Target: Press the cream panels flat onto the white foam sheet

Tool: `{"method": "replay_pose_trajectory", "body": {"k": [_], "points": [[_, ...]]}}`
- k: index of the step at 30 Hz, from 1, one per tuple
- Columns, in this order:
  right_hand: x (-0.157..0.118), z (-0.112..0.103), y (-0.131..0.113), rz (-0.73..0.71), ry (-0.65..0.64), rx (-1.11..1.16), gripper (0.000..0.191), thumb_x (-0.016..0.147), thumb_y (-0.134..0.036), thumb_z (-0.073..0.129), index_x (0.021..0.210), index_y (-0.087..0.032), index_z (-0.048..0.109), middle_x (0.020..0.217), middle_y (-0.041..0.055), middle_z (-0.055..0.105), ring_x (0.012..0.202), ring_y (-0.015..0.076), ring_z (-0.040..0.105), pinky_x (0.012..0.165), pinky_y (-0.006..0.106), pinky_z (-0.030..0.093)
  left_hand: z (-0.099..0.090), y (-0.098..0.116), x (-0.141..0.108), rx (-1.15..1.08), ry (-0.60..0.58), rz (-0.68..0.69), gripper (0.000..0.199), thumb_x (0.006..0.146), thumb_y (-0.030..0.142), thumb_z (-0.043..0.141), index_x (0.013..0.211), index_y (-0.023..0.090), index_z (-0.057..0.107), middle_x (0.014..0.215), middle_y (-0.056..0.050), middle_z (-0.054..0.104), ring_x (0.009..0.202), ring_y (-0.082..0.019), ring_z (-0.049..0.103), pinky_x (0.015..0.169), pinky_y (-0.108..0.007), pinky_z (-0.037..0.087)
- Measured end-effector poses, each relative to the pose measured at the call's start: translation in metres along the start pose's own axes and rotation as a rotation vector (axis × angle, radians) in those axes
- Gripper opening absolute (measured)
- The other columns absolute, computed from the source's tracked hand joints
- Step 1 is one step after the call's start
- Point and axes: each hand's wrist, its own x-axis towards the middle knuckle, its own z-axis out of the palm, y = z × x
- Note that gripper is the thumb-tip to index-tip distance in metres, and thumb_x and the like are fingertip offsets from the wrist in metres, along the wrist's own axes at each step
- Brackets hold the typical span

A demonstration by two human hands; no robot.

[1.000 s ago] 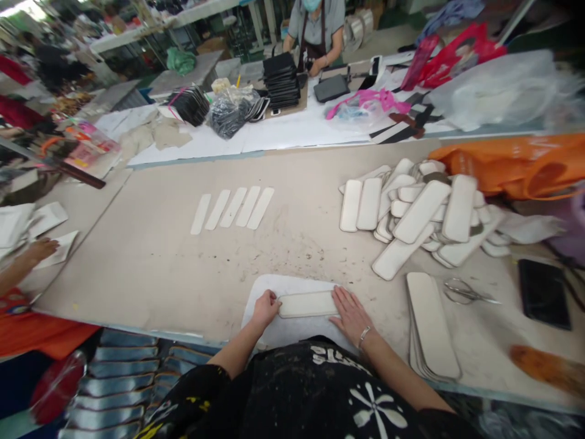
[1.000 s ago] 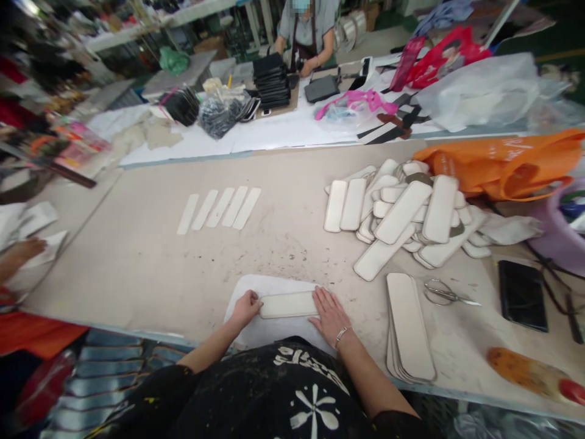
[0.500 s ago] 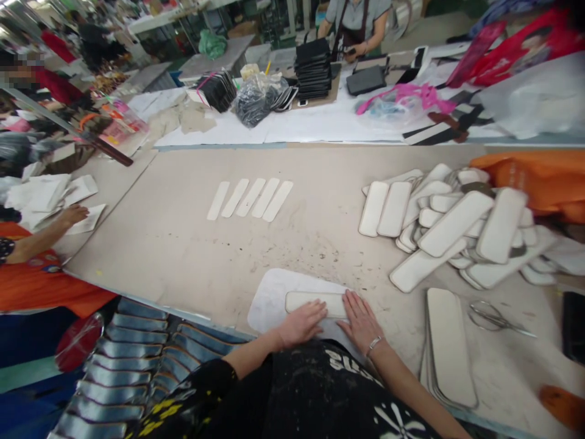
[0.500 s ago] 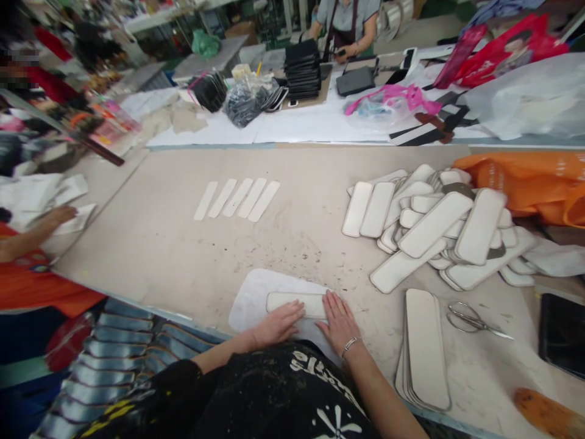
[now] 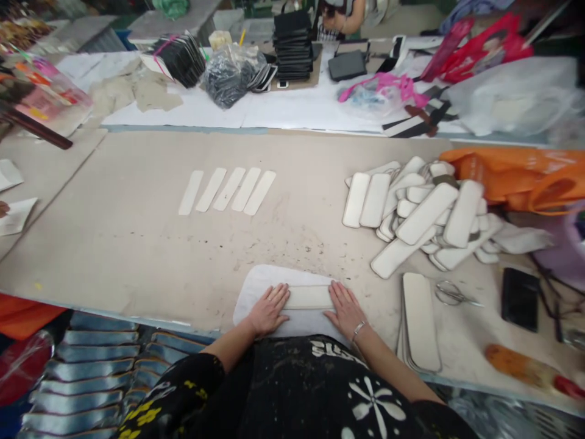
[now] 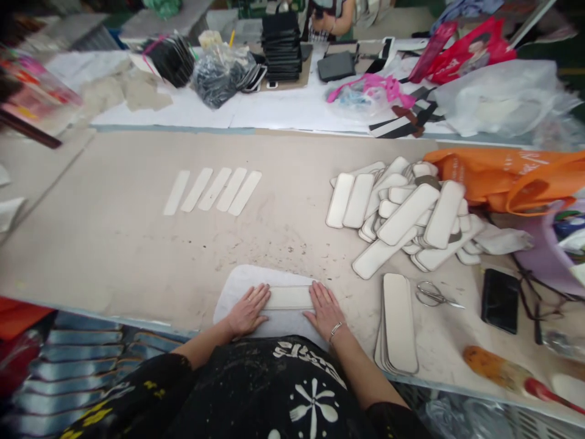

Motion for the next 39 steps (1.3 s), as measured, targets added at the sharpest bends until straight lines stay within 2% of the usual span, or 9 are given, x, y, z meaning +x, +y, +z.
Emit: {"method": "replay_pose_trajectory", "body": {"k": [7,12,15,21,26,30,33,36,39], "points": [[0.010,-0.014,-0.024,0.044,-0.012,-0.030,0.076,0.092,-0.051,0.048,0.151,-0.008,0.024,0.159,0.0178,0.022,0.148,0.0319,0.018,0.118,0.056,0.021,0.011,-0.008,-0.003,0.100,0.036,0.045,0.073,0.095,0.055,0.042,0.151,0.010,0.030,0.157,-0.018,0.028,0.147,-0.032,0.020,0.119,-0.048,0.017],[0.039,-0.012,-0.066,-0.248,-0.011,0.059,0.079,0.090,-0.052,0.054,0.152,-0.015,0.023,0.160,0.0153,0.022,0.148,0.0305,0.018,0.118,0.054,0.022,0.025,-0.015,-0.003,0.170,0.123,0.067,0.072,0.095,0.057,0.038,0.150,0.011,0.033,0.156,-0.018,0.030,0.146,-0.033,0.022,0.118,-0.048,0.017],[0.044,-0.008,-0.064,-0.324,-0.047,0.093,0.080,0.090,-0.052,0.055,0.152,-0.015,0.021,0.159,0.0147,0.026,0.147,0.0283,0.023,0.119,0.050,0.023,0.030,-0.019,-0.002,0.185,0.129,0.076,0.072,0.095,0.058,0.036,0.150,0.011,0.034,0.155,-0.018,0.031,0.146,-0.033,0.023,0.118,-0.048,0.017],[0.009,-0.014,-0.013,0.079,-0.041,0.052,0.075,0.093,-0.047,0.050,0.152,-0.010,0.023,0.160,0.0156,0.019,0.149,0.0290,0.017,0.120,0.050,0.020,0.028,-0.018,-0.002,0.151,0.120,0.072,0.076,0.094,0.058,0.038,0.151,0.008,0.031,0.156,-0.020,0.029,0.145,-0.035,0.023,0.117,-0.049,0.018],[0.004,-0.018,-0.005,0.174,-0.040,0.103,0.071,0.092,-0.044,0.049,0.150,-0.010,0.028,0.160,0.0174,0.020,0.149,0.0303,0.016,0.119,0.053,0.021,0.021,-0.015,-0.002,0.098,0.079,0.050,0.077,0.094,0.059,0.039,0.151,0.009,0.029,0.157,-0.020,0.026,0.147,-0.034,0.020,0.118,-0.050,0.017],[0.012,-0.023,-0.008,0.275,0.082,0.257,0.065,0.089,-0.034,0.050,0.146,-0.006,0.036,0.151,0.0231,0.039,0.142,0.0319,0.033,0.115,0.050,0.031,0.009,-0.011,-0.003,0.030,0.017,0.029,0.075,0.095,0.057,0.040,0.151,0.008,0.029,0.157,-0.020,0.024,0.148,-0.034,0.015,0.119,-0.052,0.015],[0.015,-0.035,-0.005,0.457,0.144,0.484,0.058,0.083,-0.027,0.052,0.138,-0.010,0.048,0.132,0.0207,0.057,0.124,0.0317,0.051,0.107,0.047,0.040,0.000,-0.008,-0.005,-0.129,0.012,0.012,0.073,0.094,0.053,0.044,0.150,0.008,0.031,0.158,-0.021,0.023,0.148,-0.033,0.013,0.119,-0.054,0.015],[0.015,-0.051,-0.002,0.609,0.103,0.718,0.029,0.076,-0.033,0.057,0.097,-0.016,0.069,0.089,0.0114,0.069,0.094,0.0308,0.062,0.094,0.048,0.047,-0.007,-0.001,-0.007,-0.403,0.243,-0.175,0.066,0.093,0.050,0.046,0.146,0.010,0.038,0.157,-0.020,0.026,0.148,-0.031,0.018,0.120,-0.053,0.017],[0.011,-0.068,-0.007,0.621,0.081,0.827,0.028,0.076,-0.047,0.055,0.065,-0.021,0.061,0.058,0.0012,0.057,0.066,0.0244,0.061,0.072,0.043,0.055,-0.015,0.010,-0.005,-0.774,0.570,-0.580,0.056,0.090,0.053,0.050,0.131,0.015,0.054,0.144,-0.020,0.047,0.137,-0.031,0.040,0.113,-0.049,0.033]]}}
